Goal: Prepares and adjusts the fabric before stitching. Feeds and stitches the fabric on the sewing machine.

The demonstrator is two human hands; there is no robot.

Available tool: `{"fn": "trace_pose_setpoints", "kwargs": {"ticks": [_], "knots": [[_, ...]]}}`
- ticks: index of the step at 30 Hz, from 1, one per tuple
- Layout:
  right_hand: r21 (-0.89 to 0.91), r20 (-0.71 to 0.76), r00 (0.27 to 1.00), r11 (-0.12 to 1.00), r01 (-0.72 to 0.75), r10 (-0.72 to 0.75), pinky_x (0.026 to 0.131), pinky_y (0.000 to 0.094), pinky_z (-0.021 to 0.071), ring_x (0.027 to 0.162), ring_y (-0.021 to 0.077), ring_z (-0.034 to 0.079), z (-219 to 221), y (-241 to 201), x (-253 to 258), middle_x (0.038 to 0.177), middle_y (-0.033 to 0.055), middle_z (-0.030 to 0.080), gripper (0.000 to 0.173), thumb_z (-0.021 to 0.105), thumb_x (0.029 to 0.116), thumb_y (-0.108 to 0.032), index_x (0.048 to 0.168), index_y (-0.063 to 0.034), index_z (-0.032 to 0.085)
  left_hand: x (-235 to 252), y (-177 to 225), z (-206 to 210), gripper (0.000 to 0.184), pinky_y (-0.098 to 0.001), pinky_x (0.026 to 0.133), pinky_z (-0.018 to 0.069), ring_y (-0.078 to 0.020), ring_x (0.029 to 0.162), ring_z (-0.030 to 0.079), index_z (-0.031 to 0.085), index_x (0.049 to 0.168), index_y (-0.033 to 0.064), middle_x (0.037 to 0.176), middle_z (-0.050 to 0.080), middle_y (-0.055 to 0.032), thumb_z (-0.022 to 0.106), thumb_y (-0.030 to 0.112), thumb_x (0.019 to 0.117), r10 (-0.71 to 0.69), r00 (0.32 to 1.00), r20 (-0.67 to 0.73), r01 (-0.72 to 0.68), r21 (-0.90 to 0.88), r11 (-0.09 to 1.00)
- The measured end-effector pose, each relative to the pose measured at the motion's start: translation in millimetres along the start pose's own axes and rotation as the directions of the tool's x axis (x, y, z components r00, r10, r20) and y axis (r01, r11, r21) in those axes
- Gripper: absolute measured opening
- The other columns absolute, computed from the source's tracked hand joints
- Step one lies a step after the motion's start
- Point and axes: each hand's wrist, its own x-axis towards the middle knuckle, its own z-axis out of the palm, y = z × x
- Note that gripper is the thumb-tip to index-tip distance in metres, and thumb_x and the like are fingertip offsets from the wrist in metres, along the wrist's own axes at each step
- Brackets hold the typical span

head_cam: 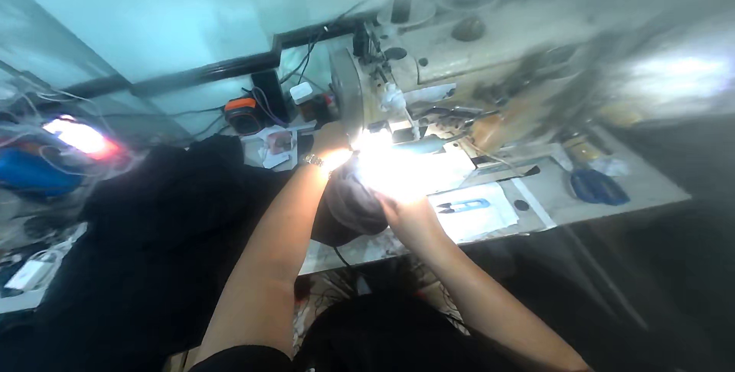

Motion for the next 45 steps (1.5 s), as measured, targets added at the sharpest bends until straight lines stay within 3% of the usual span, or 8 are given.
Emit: {"fn": "trace_pose_setpoints", "kwargs": {"ticks": [9,12,15,24,31,34,38,45], "knots": [[-0.008,-0.027,1.0,1.0,0.0,0.0,0.08,0.0448,0.0618,0.091,0.0268,0.076,4,2,1,0.099,0.0118,0.078,0.026,0.057,0.1014,-0.013,0.115,-0.0088,0.078,-4,3,-6,0.025,-0.056,0.096,0.0501,-0.0352,0.11,0.066,0.068,0.115,-0.0021,0.111,0.069,-0.0228,0.065,0.017,0.0986,-0.071,0.997,-0.033,0.062,-0.218,0.974],[-0.03,-0.045,0.999,1.0,0.004,-0.006,0.077,0.0455,0.0618,0.089,0.0278,0.077,7,2,1,0.098,0.0118,0.078,0.026,0.057,0.1011,-0.013,0.114,-0.0091,0.079,-4,8,-10,0.025,-0.0562,0.095,0.05,-0.0365,0.11,0.066,0.067,0.115,-0.0022,0.113,0.069,-0.0235,0.067,0.015,0.0977,-0.099,0.995,0.001,0.098,-0.162,0.982],[-0.028,-0.054,0.998,1.0,0.008,-0.009,0.081,0.0441,0.0619,0.091,0.0262,0.076,8,3,1,0.1,0.0107,0.078,0.025,0.057,0.1011,-0.014,0.113,-0.0094,0.079,1,3,-5,0.025,-0.0566,0.094,0.0506,-0.0357,0.109,0.066,0.068,0.114,-0.001,0.112,0.07,-0.0218,0.067,0.018,0.0976,-0.092,0.996,-0.013,0.089,-0.151,0.985],[-0.024,-0.019,1.0,0.999,-0.024,0.023,0.081,0.0439,0.0613,0.092,0.0264,0.076,6,2,1,0.101,0.011,0.078,0.026,0.057,0.1016,-0.014,0.115,-0.0093,0.079,0,1,-4,0.025,-0.0559,0.094,0.0502,-0.0347,0.108,0.066,0.068,0.113,-0.0018,0.11,0.07,-0.0224,0.066,0.018,0.0987,-0.088,0.995,-0.039,0.077,-0.224,0.972],[-0.031,-0.047,0.999,1.0,-0.007,0.006,0.079,0.0436,0.0618,0.09,0.0258,0.076,8,3,1,0.099,0.0102,0.078,0.026,0.058,0.1004,-0.012,0.114,-0.0102,0.079,12,-11,10,0.029,-0.0573,0.093,0.0519,-0.0339,0.109,0.067,0.07,0.112,0.0029,0.11,0.071,-0.019,0.071,0.026,0.0944,-0.032,0.996,-0.083,0.025,-0.092,0.995],[-0.029,-0.054,0.999,1.0,-0.008,0.007,0.08,0.043,0.0617,0.091,0.0256,0.076,8,2,1,0.101,0.0101,0.078,0.025,0.058,0.1002,-0.012,0.115,-0.0104,0.079,9,-8,7,0.037,-0.0557,0.102,0.0476,-0.0358,0.121,0.062,0.067,0.121,-0.0002,0.122,0.068,-0.0216,0.071,0.024,0.0938,-0.004,0.997,-0.073,0.001,-0.043,0.999],[-0.03,-0.012,1.0,0.999,-0.024,0.024,0.082,0.0472,0.0609,0.093,0.0292,0.076,6,2,0,0.101,0.0125,0.078,0.025,0.058,0.1017,-0.014,0.114,-0.0084,0.078,15,-12,14,0.034,-0.0587,0.097,0.0506,-0.0354,0.116,0.065,0.069,0.117,0.003,0.118,0.069,-0.0194,0.071,0.027,0.0927,-0.003,0.996,-0.085,0.004,0.014,1.0],[-0.025,0.061,0.997,0.998,-0.055,0.057,0.085,0.0473,0.0603,0.096,0.0287,0.075,-1,-3,-7,0.106,0.0118,0.077,0.029,0.055,0.1031,-0.015,0.123,-0.0112,0.075,2,-2,6,0.032,-0.0579,0.097,0.0503,-0.0349,0.114,0.066,0.069,0.116,0.002,0.115,0.07,-0.02,0.07,0.027,0.0949,-0.053,0.994,-0.092,0.045,-0.083,0.995]]}}
